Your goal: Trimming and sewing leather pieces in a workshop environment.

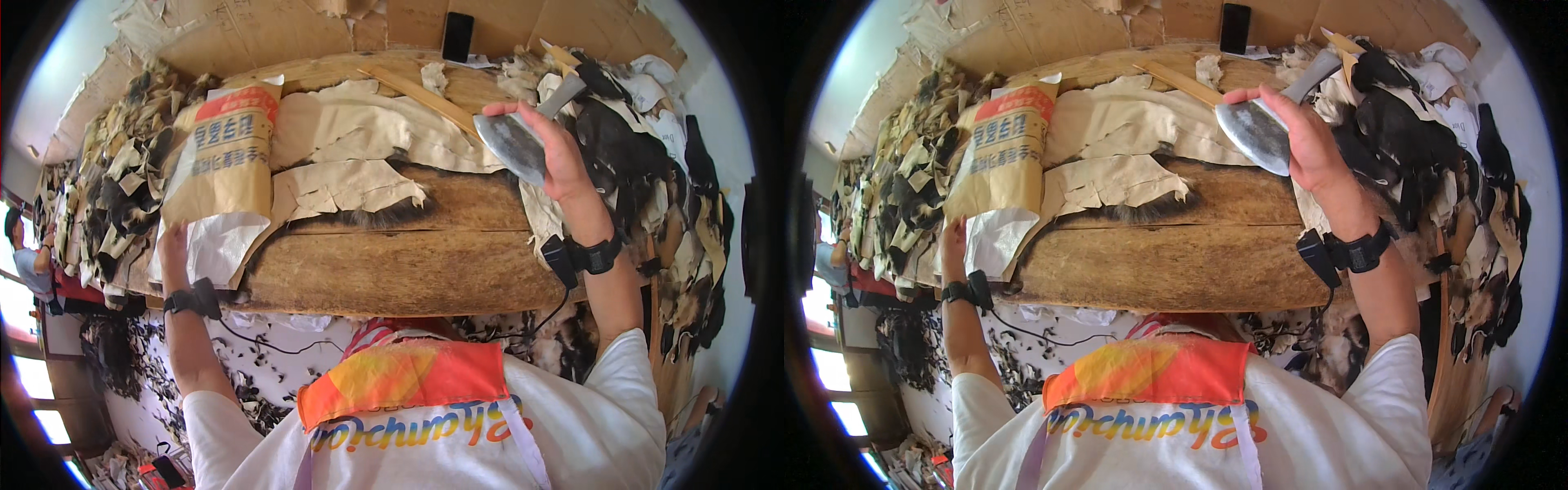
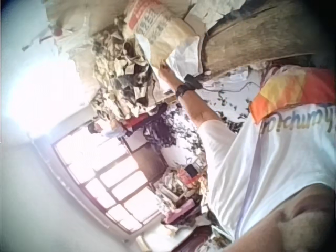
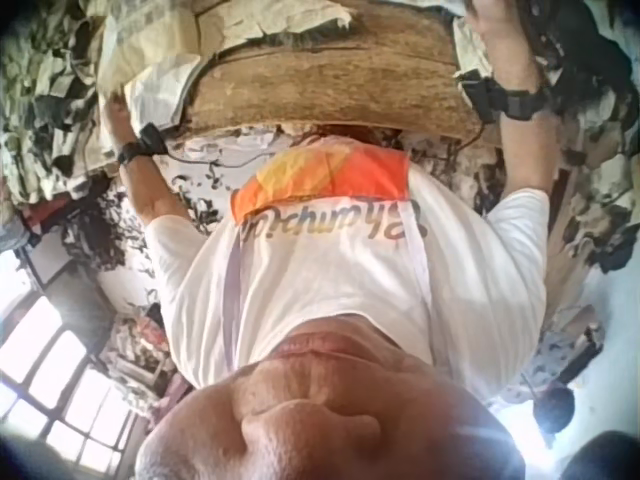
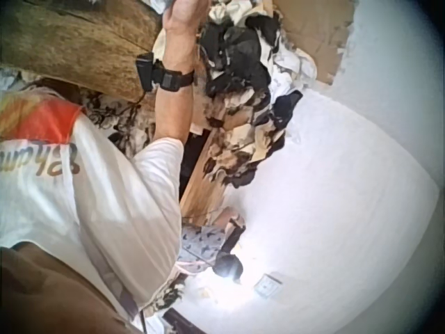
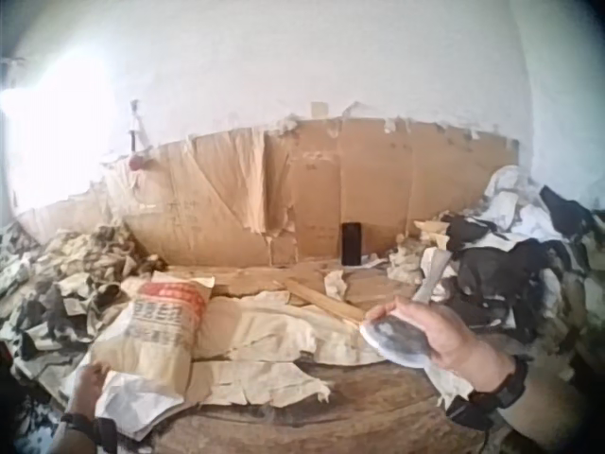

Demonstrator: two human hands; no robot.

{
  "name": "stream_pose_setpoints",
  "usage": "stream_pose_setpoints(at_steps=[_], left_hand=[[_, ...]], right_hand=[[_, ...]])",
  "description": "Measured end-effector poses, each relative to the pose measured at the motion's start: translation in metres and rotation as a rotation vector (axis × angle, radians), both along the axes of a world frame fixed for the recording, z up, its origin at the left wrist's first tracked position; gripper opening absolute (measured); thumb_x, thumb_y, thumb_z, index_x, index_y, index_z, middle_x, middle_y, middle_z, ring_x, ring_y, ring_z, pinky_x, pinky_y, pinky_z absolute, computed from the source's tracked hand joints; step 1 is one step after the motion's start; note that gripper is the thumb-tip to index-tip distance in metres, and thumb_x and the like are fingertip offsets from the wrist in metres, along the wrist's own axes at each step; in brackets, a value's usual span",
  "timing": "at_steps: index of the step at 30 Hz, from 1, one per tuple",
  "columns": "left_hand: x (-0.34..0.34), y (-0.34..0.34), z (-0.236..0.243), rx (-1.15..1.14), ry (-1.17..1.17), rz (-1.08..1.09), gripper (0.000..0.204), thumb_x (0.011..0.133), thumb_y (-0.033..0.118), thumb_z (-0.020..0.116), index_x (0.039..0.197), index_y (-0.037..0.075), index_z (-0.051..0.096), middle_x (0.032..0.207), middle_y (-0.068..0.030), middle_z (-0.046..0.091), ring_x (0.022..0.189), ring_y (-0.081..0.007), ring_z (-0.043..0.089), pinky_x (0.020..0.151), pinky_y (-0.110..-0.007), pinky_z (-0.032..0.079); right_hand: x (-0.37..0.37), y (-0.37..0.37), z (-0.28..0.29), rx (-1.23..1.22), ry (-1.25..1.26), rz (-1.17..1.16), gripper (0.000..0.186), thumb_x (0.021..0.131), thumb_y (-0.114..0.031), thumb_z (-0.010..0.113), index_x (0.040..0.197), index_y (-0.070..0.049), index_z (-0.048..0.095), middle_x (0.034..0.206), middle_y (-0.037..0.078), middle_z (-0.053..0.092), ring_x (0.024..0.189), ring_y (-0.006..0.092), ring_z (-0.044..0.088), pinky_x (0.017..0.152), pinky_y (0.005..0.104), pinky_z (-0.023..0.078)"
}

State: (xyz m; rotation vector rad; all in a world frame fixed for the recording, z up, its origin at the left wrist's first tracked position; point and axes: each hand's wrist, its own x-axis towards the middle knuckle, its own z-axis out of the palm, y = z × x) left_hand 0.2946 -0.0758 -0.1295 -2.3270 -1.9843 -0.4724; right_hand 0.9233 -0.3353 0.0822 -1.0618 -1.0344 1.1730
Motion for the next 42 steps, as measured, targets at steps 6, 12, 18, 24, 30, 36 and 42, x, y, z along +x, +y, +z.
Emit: stream_pose_setpoints(at_steps=[6,12,18,24,30,36,42], left_hand=[[0.057,-0.066,0.066,0.551,-0.076,0.147,0.052,0.083,0.012,0.062,0.127,-0.004,0.042,0.126,-0.0264,0.046,0.124,-0.0364,0.038,0.106,-0.042,0.028],[0.341,-0.182,0.123,-0.39,-0.531,-0.518,0.043,0.08,0.024,0.068,0.113,-0.002,0.058,0.121,-0.0183,0.053,0.109,-0.0321,0.053,0.093,-0.038,0.043],[0.433,-0.195,0.06,-0.105,-0.275,-0.4,0.046,0.073,0.029,0.074,0.106,0.0,0.061,0.108,-0.015,0.059,0.099,-0.0325,0.056,0.085,-0.039,0.045],[0.455,-0.202,0.037,-0.011,-0.216,-0.284,0.013,0.078,0.015,0.062,0.088,0.007,0.065,0.098,-0.0074,0.061,0.095,-0.0288,0.056,0.075,-0.039,0.049],[0.463,-0.213,0.037,0.01,-0.192,-0.178,0.012,0.079,0.009,0.057,0.087,0.008,0.066,0.092,-0.0057,0.061,0.09,-0.0269,0.058,0.074,-0.036,0.049],[0.471,-0.218,0.037,0.048,-0.126,-0.13,0.015,0.076,0.007,0.058,0.088,0.009,0.066,0.091,-0.0039,0.063,0.091,-0.0241,0.058,0.075,-0.034,0.049],[0.472,-0.22,0.035,0.078,-0.096,-0.128,0.017,0.074,0.006,0.058,0.089,0.008,0.065,0.092,-0.0041,0.063,0.092,-0.0239,0.057,0.077,-0.034,0.048]], right_hand=[[0.043,0.015,0.043,0.02,0.101,0.016,0.031,0.094,-0.03,0.047,0.107,-0.006,0.063,0.102,0.003,0.065,0.088,0.0113,0.061,0.068,0.022,0.049],[0.171,0.066,0.13,0.217,-0.085,0.119,0.035,0.094,-0.033,0.046,0.109,-0.004,0.06,0.107,0.005,0.062,0.091,0.0153,0.06,0.075,0.0267,0.049],[0.095,0.113,0.088,0.215,-0.036,0.386,0.034,0.095,-0.027,0.045,0.102,0.001,0.062,0.101,0.01,0.065,0.09,0.0173,0.063,0.081,0.0302,0.051],[0.098,0.141,0.035,0.009,0.042,0.585,0.037,0.097,-0.028,0.042,0.107,0.003,0.06,0.105,0.012,0.064,0.095,0.0178,0.062,0.086,0.0305,0.05],[0.073,0.152,0.008,0.319,-0.339,0.727,0.037,0.097,-0.033,0.04,0.112,-0.006,0.06,0.105,0.004,0.06,0.094,0.0089,0.055,0.083,0.0247,0.046],[0.008,0.168,-0.103,0.272,-0.445,0.955,0.033,0.096,-0.033,0.046,0.103,-0.007,0.065,0.09,0.0,0.062,0.085,0.0076,0.053,0.077,0.0233,0.044],[-0.032,0.178,-0.152,0.326,-0.517,1.129,0.035,0.094,-0.033,0.047,0.101,-0.003,0.064,0.093,0.009,0.066,0.088,0.0189,0.06,0.082,0.0314,0.046]])
